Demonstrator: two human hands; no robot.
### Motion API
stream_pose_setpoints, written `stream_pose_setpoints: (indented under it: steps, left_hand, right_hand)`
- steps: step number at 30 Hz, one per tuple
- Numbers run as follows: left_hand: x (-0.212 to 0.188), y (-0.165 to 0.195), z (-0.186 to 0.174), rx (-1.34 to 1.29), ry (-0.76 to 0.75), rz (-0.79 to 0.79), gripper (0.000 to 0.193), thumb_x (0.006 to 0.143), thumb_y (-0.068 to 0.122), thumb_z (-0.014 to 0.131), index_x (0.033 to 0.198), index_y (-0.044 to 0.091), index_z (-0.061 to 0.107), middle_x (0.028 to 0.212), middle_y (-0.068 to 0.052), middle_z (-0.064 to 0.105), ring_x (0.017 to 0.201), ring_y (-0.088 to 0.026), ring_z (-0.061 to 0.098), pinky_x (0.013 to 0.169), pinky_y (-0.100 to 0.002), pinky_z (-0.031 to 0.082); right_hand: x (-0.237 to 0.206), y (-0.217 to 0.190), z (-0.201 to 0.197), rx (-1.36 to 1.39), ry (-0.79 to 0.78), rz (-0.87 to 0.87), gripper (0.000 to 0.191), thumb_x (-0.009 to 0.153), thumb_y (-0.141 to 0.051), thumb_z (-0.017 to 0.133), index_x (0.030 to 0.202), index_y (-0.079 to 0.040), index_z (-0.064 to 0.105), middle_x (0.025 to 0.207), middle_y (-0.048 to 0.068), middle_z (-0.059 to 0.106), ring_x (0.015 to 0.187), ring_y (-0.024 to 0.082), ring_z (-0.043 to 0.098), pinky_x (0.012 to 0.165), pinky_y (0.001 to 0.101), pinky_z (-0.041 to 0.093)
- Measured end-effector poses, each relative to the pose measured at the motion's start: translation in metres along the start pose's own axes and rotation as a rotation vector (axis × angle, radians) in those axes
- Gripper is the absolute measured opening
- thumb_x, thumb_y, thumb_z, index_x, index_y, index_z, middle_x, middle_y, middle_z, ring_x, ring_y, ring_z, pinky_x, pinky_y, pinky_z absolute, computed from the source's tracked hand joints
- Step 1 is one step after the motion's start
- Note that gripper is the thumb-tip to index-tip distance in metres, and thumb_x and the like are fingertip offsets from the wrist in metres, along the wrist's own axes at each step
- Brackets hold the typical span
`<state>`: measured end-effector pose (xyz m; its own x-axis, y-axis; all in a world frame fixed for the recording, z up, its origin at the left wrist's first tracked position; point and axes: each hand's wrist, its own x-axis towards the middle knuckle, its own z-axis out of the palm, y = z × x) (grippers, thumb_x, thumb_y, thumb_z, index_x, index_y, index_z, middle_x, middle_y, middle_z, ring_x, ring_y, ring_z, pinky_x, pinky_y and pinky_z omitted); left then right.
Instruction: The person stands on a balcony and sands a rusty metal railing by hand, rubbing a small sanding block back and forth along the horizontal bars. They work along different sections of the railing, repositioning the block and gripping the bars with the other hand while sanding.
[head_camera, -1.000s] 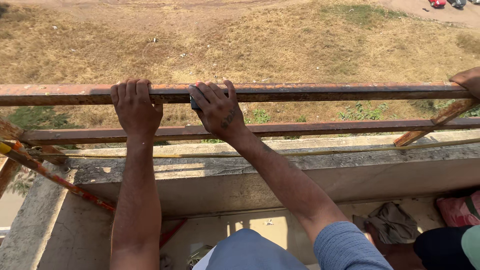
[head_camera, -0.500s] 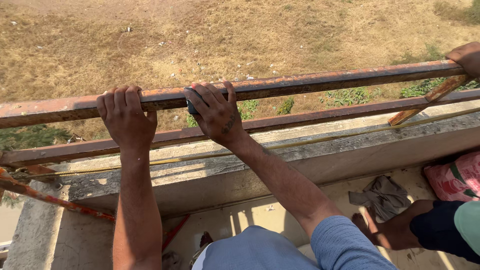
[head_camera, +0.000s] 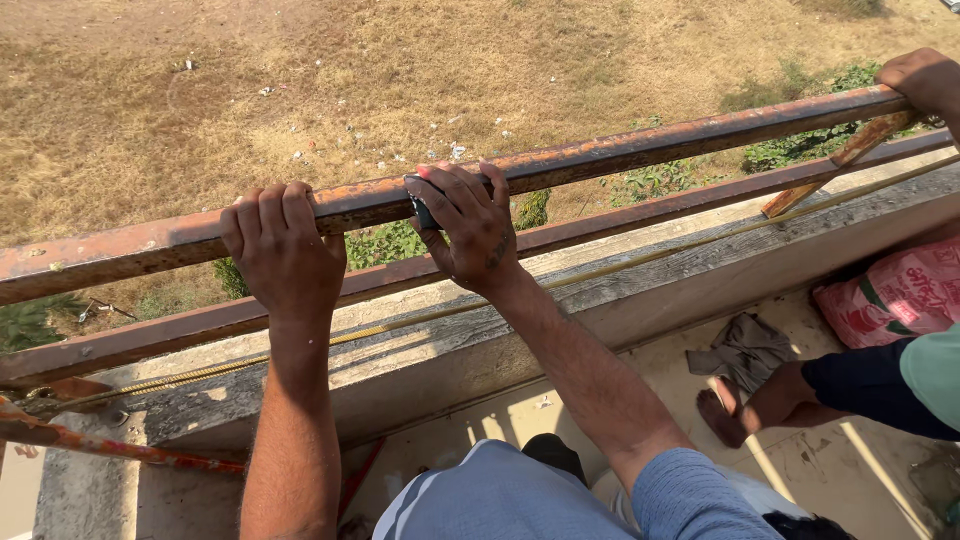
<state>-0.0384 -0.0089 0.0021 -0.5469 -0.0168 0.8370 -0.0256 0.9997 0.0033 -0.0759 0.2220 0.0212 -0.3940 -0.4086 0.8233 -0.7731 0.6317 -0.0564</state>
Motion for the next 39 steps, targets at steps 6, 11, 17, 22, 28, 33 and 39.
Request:
stream_pose_setpoints:
  steps: [6, 11, 17, 22, 28, 33, 39]
  left_hand:
    - [0.005, -0.003, -0.006, -0.016, 0.007, 0.018, 0.033, 0.097, 0.029, 0.080, 0.117, 0.008, 0.062, 0.121, -0.008, 0.064, 0.124, -0.028, 0.058, 0.115, -0.046, 0.039]
    - [0.006, -0.002, -0.006, -0.014, -0.015, -0.011, 0.035, 0.096, 0.029, 0.080, 0.118, 0.008, 0.062, 0.123, -0.009, 0.064, 0.125, -0.029, 0.057, 0.115, -0.046, 0.038]
    - [0.002, -0.003, -0.006, -0.057, -0.068, -0.017, 0.055, 0.089, 0.036, 0.085, 0.128, 0.006, 0.061, 0.128, -0.011, 0.062, 0.127, -0.031, 0.055, 0.116, -0.049, 0.037]
    - [0.003, 0.000, -0.010, -0.025, -0.087, -0.024, 0.052, 0.090, 0.032, 0.088, 0.125, 0.006, 0.058, 0.128, -0.011, 0.060, 0.130, -0.032, 0.053, 0.120, -0.050, 0.034]
    - [0.006, 0.004, -0.016, -0.034, -0.140, -0.046, 0.061, 0.081, 0.029, 0.087, 0.129, 0.006, 0.058, 0.130, -0.013, 0.059, 0.132, -0.034, 0.052, 0.121, -0.051, 0.032]
    - [0.007, 0.007, -0.015, -0.029, -0.135, -0.037, 0.061, 0.084, 0.032, 0.089, 0.129, 0.006, 0.058, 0.131, -0.012, 0.058, 0.133, -0.034, 0.051, 0.121, -0.052, 0.031]
    - [0.007, 0.005, -0.019, -0.014, -0.174, -0.025, 0.064, 0.084, 0.034, 0.089, 0.131, 0.006, 0.056, 0.133, -0.012, 0.057, 0.134, -0.033, 0.050, 0.123, -0.051, 0.031]
  right_hand:
    - [-0.005, -0.005, -0.005, 0.068, 0.027, -0.007, 0.039, 0.103, -0.024, 0.072, 0.138, -0.012, 0.061, 0.141, 0.006, 0.063, 0.134, 0.027, 0.058, 0.120, 0.0513, 0.036]
    - [-0.064, -0.033, 0.000, 0.144, -0.041, -0.022, 0.033, 0.103, -0.023, 0.070, 0.133, -0.012, 0.062, 0.137, 0.005, 0.065, 0.129, 0.025, 0.062, 0.116, 0.0501, 0.040]
    - [-0.109, -0.013, 0.032, 0.048, -0.256, 0.033, 0.039, 0.099, -0.027, 0.070, 0.134, -0.012, 0.060, 0.133, 0.006, 0.063, 0.127, 0.029, 0.061, 0.118, 0.0531, 0.036]
    - [-0.121, -0.006, 0.045, 0.053, -0.333, 0.021, 0.044, 0.095, -0.025, 0.071, 0.136, -0.013, 0.059, 0.135, 0.005, 0.063, 0.128, 0.027, 0.060, 0.117, 0.0536, 0.035]
    - [-0.114, 0.006, 0.041, 0.078, -0.241, 0.009, 0.048, 0.096, -0.024, 0.074, 0.140, -0.013, 0.057, 0.140, 0.006, 0.061, 0.130, 0.027, 0.059, 0.117, 0.0524, 0.038]
    - [-0.114, 0.016, 0.038, 0.007, -0.281, 0.074, 0.051, 0.093, -0.028, 0.077, 0.138, -0.015, 0.057, 0.131, 0.012, 0.056, 0.126, 0.033, 0.055, 0.110, 0.0548, 0.039]
    - [-0.122, 0.027, 0.042, -0.071, -0.234, 0.105, 0.053, 0.091, -0.030, 0.078, 0.139, -0.020, 0.058, 0.124, 0.010, 0.055, 0.121, 0.032, 0.056, 0.111, 0.0579, 0.038]
